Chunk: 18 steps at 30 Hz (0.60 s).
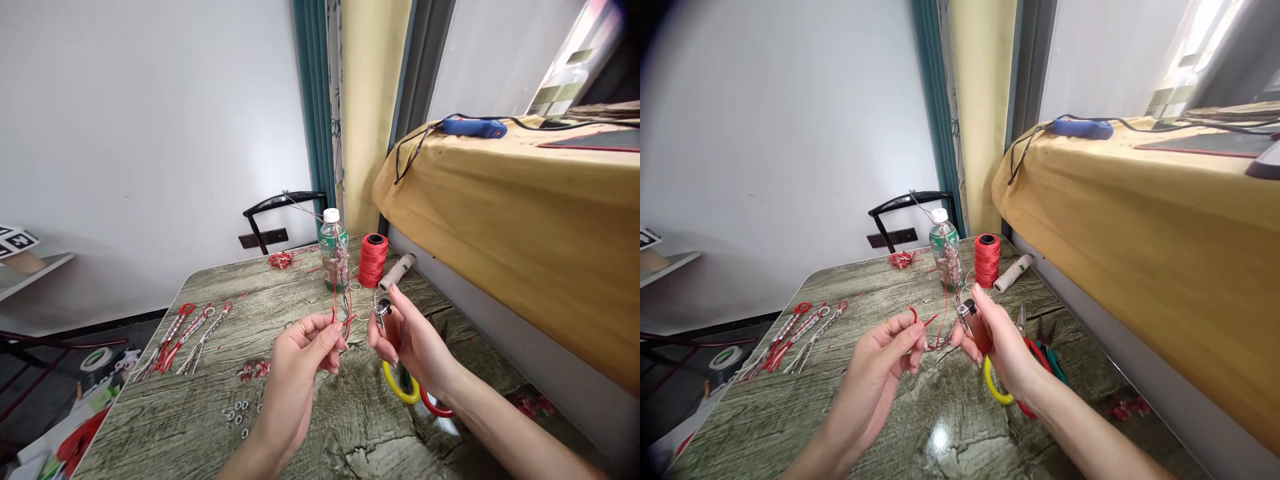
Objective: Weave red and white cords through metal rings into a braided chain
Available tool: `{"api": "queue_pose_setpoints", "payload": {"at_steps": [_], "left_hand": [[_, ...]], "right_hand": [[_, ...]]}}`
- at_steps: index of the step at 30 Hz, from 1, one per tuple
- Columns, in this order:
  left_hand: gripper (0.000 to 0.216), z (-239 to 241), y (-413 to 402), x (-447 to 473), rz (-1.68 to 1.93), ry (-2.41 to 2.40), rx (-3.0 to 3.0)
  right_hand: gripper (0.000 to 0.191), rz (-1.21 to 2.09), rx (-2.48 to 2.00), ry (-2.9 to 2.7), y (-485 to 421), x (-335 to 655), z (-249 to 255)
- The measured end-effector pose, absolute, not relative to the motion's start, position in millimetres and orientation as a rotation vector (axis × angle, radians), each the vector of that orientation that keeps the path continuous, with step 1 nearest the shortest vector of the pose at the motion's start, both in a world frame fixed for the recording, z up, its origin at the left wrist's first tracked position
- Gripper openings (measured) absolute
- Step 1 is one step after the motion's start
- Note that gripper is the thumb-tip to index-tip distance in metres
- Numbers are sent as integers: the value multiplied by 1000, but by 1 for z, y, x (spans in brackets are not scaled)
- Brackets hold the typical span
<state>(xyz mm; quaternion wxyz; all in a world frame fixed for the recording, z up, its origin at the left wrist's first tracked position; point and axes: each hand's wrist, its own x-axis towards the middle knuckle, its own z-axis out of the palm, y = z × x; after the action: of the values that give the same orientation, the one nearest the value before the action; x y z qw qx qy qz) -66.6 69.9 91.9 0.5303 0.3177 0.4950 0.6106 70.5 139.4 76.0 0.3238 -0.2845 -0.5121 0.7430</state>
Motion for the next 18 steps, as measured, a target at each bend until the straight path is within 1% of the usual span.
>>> {"api": "queue_pose_setpoints", "payload": {"at_steps": [1,5,11,18], "left_hand": [[10,91,70,-67,1449,1189,767],[11,88,71,-66,1411,1208,784],[12,87,72,-64,1415,1215,790],[10,88,73,-65,1428,1222,777]], "right_hand": [[62,1970,-773,-1339,140,71,75],[54,2009,-825,-1304,139,68,72],[46,2054,-905,-1198,134,63,70],[45,2083,-933,-1258,128,67,75]]}}
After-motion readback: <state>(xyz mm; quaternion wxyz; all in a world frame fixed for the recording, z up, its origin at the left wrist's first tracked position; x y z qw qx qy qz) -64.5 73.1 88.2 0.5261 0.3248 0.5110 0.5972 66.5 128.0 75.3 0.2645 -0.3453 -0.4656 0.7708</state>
